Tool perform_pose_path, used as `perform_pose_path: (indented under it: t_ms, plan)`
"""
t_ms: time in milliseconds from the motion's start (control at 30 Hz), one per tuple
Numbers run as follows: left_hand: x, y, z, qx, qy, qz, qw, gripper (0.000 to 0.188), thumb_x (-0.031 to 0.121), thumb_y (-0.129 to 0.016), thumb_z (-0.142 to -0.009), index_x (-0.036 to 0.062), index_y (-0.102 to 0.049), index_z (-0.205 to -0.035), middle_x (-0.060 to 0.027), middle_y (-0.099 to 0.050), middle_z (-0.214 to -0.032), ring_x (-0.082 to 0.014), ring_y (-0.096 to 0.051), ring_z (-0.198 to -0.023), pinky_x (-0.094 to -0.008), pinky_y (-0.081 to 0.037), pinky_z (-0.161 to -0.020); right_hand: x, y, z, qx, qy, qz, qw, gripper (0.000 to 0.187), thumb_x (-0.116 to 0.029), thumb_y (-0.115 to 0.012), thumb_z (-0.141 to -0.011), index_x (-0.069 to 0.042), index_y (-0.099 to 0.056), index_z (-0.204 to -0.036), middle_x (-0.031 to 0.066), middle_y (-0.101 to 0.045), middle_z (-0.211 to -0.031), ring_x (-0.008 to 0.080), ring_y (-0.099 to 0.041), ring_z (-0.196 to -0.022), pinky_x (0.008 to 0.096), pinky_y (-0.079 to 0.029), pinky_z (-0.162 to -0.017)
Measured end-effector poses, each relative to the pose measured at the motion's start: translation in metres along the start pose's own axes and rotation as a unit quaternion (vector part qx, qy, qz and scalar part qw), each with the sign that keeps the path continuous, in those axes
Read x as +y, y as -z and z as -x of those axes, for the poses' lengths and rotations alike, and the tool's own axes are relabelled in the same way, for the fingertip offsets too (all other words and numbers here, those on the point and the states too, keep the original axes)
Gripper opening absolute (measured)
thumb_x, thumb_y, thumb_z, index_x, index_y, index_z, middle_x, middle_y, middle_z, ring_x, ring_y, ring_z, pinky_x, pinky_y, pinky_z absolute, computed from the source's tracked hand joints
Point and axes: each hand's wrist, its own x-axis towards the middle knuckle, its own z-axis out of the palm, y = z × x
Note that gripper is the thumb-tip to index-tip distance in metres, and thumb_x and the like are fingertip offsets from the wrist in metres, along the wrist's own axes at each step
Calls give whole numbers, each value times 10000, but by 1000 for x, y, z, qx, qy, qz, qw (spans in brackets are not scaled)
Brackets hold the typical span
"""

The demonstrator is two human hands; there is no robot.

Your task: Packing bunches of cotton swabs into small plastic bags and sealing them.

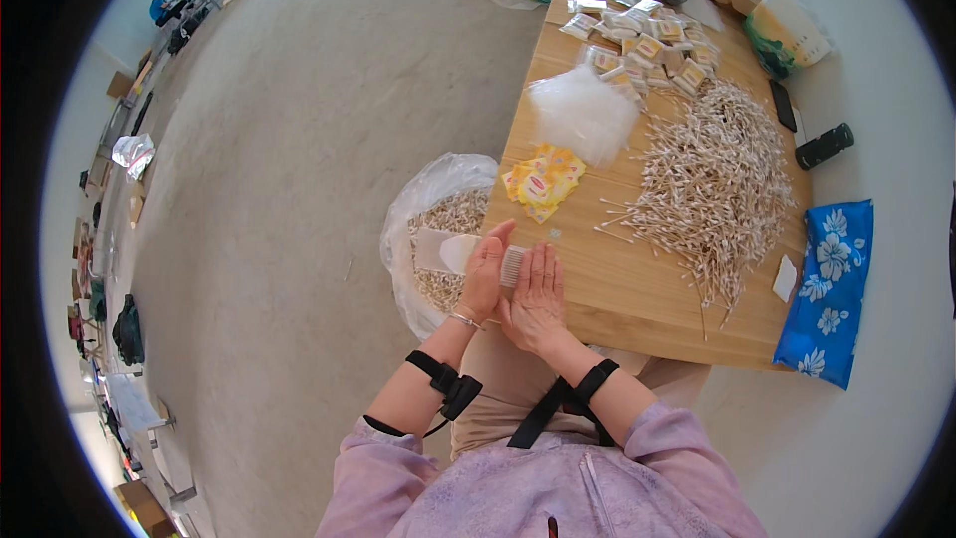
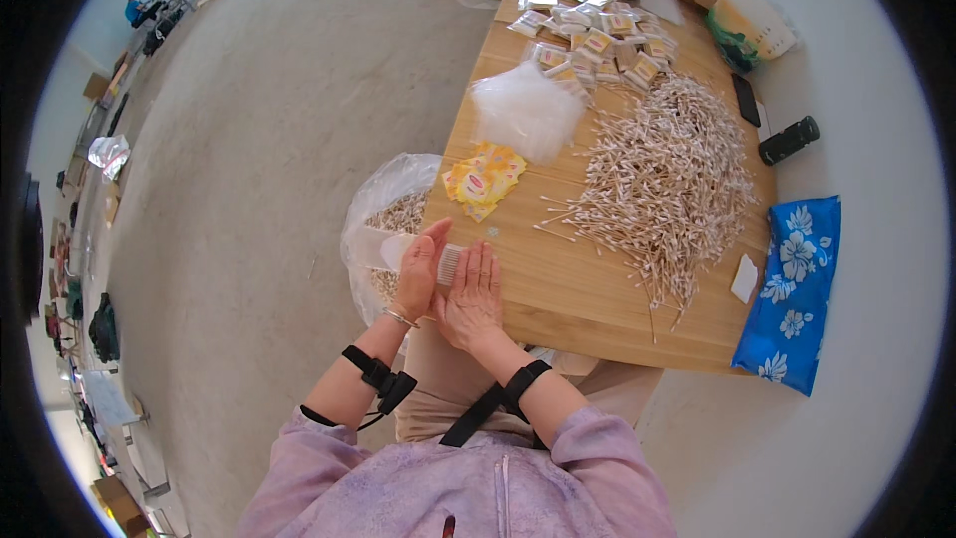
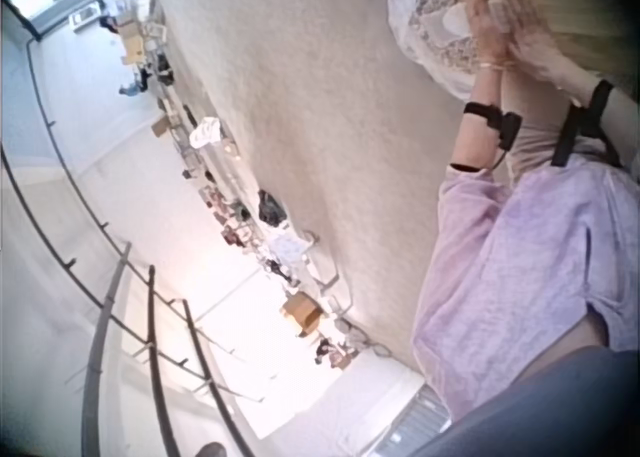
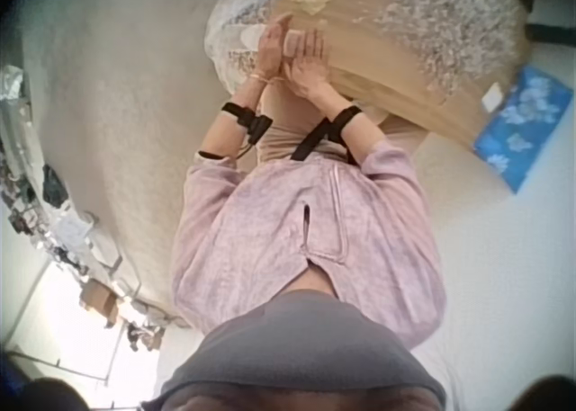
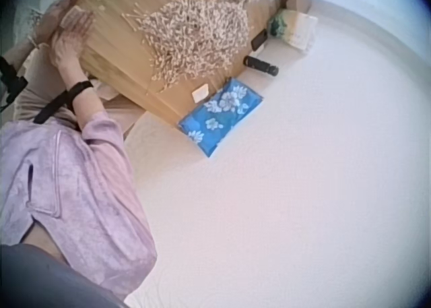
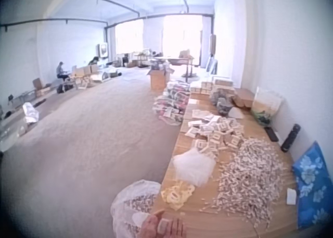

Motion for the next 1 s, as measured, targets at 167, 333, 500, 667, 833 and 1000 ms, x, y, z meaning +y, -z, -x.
perform_pose_path:
  t_ms: [167,333,500,667,833,1000]
  plan:
    - [43,9,-1,-71,-129,-377,915,524,136,-565,-833,14,-438,-1326,-125,-467,-1341,-252,-374,-1300,-365,-281,-1091,0,-6,-6,12,-5,41,999,857,-426,-472,-856,117,-100,-1404,294,-51,-1488,427,9,-1400,497,1,-1135]
    - [69,61,-9,-150,-152,-710,671,769,106,-727,-626,13,-417,-1325,-138,-418,-1376,-311,-296,-1348,-423,-210,-1138,-5,-2,-6,32,0,1,999,876,-424,-500,-852,113,-89,-1408,296,-53,-1487,424,-1,-1400,504,-17,-1133]
    - [64,67,-18,-209,-128,-657,713,725,81,-795,-561,32,-495,-1219,-124,-490,-1297,-297,-344,-1321,-421,-217,-1139,-14,-5,-10,-6,5,-16,1000,886,-417,-517,-843,123,-92,-1403,294,-60,-1488,414,-1,-1404,491,-14,-1137]
    - [70,68,-23,-232,-138,-626,732,708,92,-807,-555,64,-519,-1201,-124,-514,-1274,-295,-370,-1304,-420,-220,-1138,-21,-5,-14,13,-6,-14,1000,887,-414,-519,-841,125,-92,-1402,295,-67,-1486,416,-1,-1404,486,-9,-1137]
    - [71,69,-24,-233,-135,-635,724,695,117,-807,-568,71,-531,-1204,-116,-528,-1271,-282,-377,-1302,-418,-214,-1140,-28,-13,-18,41,2,-27,999,906,-412,-550,-819,125,-107,-1398,298,-68,-1484,423,-1,-1404,480,-6,-1140]
    - [71,73,-24,-238,-138,-634,723,688,152,-805,-583,77,-533,-1211,-94,-536,-1272,-248,-380,-1304,-415,-196,-1146,-32,-19,-22,61,-3,-24,998,916,-373,-575,-799,128,-94,-1396,306,-80,-1477,435,-11,-1400,485,-14,-1138]
